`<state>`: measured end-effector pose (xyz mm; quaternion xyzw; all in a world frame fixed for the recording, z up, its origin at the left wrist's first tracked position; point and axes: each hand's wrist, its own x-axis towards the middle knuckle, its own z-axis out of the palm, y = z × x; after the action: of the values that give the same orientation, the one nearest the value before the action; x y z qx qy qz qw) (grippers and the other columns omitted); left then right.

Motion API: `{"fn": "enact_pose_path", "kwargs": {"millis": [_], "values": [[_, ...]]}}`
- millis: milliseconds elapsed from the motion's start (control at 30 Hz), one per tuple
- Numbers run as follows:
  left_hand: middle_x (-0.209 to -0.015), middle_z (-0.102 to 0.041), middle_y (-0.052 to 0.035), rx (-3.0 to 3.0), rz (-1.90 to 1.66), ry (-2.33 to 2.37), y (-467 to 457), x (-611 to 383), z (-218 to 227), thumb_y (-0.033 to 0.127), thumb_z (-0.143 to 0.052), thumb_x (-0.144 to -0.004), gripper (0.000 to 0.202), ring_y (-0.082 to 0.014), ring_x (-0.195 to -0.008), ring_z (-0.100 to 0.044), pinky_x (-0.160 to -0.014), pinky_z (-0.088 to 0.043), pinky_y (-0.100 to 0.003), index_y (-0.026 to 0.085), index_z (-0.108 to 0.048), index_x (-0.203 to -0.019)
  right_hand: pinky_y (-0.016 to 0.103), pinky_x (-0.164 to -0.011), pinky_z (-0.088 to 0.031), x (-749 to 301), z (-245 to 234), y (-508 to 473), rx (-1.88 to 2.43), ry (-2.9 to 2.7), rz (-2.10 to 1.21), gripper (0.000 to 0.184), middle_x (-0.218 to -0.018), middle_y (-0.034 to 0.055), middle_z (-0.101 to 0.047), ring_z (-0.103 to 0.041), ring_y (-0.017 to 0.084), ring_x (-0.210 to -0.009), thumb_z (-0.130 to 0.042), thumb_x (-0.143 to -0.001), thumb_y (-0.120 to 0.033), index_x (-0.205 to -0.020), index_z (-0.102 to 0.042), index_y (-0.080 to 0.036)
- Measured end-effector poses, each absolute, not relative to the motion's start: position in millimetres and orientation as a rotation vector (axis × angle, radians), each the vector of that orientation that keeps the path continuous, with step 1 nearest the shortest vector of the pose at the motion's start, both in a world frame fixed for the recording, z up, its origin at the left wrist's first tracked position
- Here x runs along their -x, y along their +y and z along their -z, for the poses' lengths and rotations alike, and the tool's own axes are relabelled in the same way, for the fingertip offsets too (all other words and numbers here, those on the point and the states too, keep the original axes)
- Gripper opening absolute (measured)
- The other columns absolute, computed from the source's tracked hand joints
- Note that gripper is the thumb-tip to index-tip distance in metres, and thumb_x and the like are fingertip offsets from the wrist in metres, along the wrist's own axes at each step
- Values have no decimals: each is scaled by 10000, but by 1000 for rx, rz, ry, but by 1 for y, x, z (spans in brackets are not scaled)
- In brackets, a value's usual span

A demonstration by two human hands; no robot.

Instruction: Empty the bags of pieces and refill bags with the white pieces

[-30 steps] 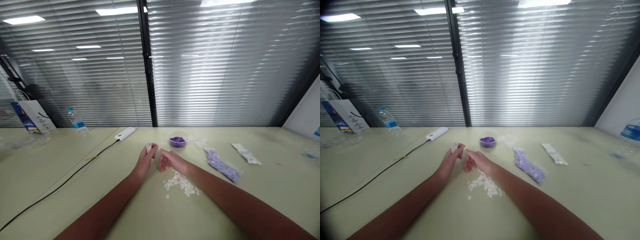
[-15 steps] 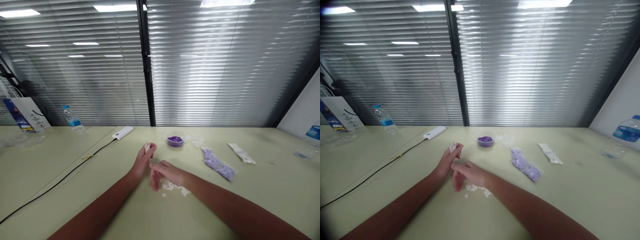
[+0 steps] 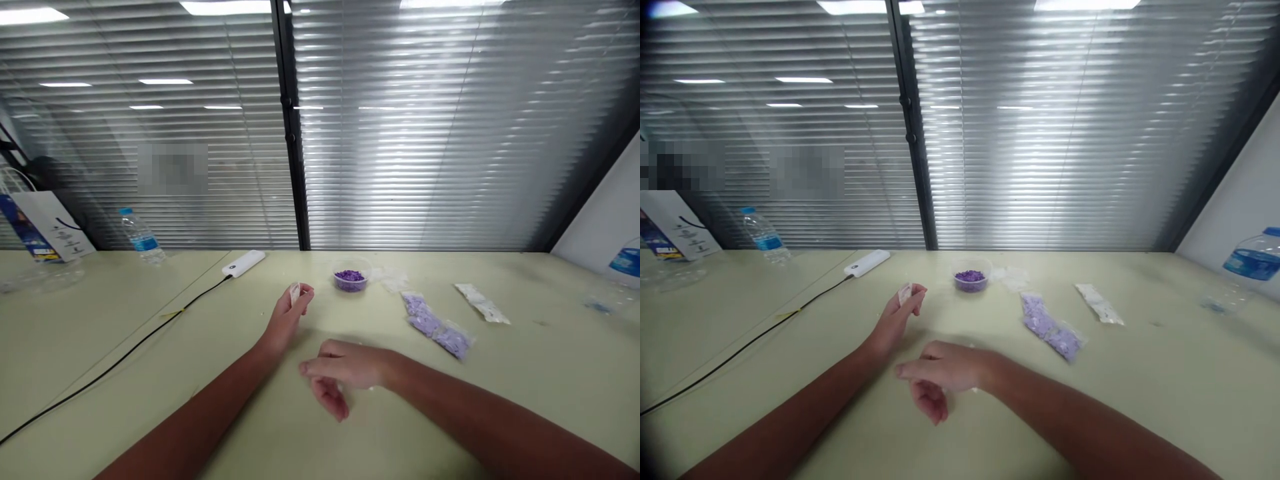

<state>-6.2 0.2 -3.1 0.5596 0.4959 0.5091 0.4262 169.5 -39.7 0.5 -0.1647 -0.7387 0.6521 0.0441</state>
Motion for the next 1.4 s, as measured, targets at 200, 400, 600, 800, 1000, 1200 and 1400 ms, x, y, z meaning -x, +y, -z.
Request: {"fn": "enact_pose_path", "kwargs": {"millis": [200, 400, 600, 800, 1000, 1200, 1400], "values": [[-697, -471, 66, -1397, -1265, 1268, -2, 7, 2, 534, -623, -815, 305, -56, -705, -439, -674, -329, -156, 255, -613, -934, 325, -631, -451, -206, 12, -31, 454, -1751, -1909, 627, -568, 105, -603, -565, 178, -532, -363, -1010, -532, -643, -636, -104], [-702, -468, 63, -1405, -1202, 1282, -6, 3, 3, 531, -619, -815, 298, -56, -705, -436, -673, -329, -153, 246, -608, -901, 336, -768, -380, -251, 42, -53, 999, -1215, -1135, 469, -714, 49, -466, -456, 186, -733, -395, -993, -521, -692, -510, -180], [-728, -486, 61, -1439, -1206, 1248, -8, -2, 4, 519, -614, -827, 286, -49, -709, -435, -675, -338, -147, 246, -621, -909, 335, -742, -343, -224, 62, -54, 1039, -1213, -1070, 533, -733, 49, -451, -415, 194, -743, -351, -989, -611, -686, -462, -187], [-730, -486, 64, -1432, -1224, 1249, -7, 1, 1, 496, -619, -830, 260, -47, -721, -452, -694, -345, -141, 255, -617, -927, 344, -840, -401, -186, 42, -37, 805, -1348, -1250, 607, -808, 81, -528, -505, 206, -835, -202, -1011, -620, -768, -528, -170], [-730, -492, 61, -1455, -1216, 1215, -8, 0, 1, 500, -605, -838, 271, -49, -712, -447, -683, -351, -143, 246, -615, -932, 365, -957, -377, -223, 29, -48, 721, -2203, -680, 438, -1119, 82, -595, -519, 234, -1055, -708, -852, -522, -1148, -630, -208], [-703, -474, 70, -1469, -1194, 1182, -6, -1, 4, 504, -612, -829, 275, -43, -676, -426, -671, -366, -144, 246, -610, -926, 326, -740, -370, -200, 41, -47, 848, -2523, -128, 289, -819, 49, -570, -484, 179, -771, -566, -968, -421, -824, -543, -171], [-685, -466, 70, -1463, -1199, 1211, -4, 1, 4, 499, -610, -828, 272, -46, -672, -430, -678, -365, -148, 238, -611, -905, 337, -737, -358, -193, 49, -20, 1052, -2519, -86, 223, -897, 101, -615, -529, 200, -813, -452, -1011, -267, -888, -591, -144]]}}
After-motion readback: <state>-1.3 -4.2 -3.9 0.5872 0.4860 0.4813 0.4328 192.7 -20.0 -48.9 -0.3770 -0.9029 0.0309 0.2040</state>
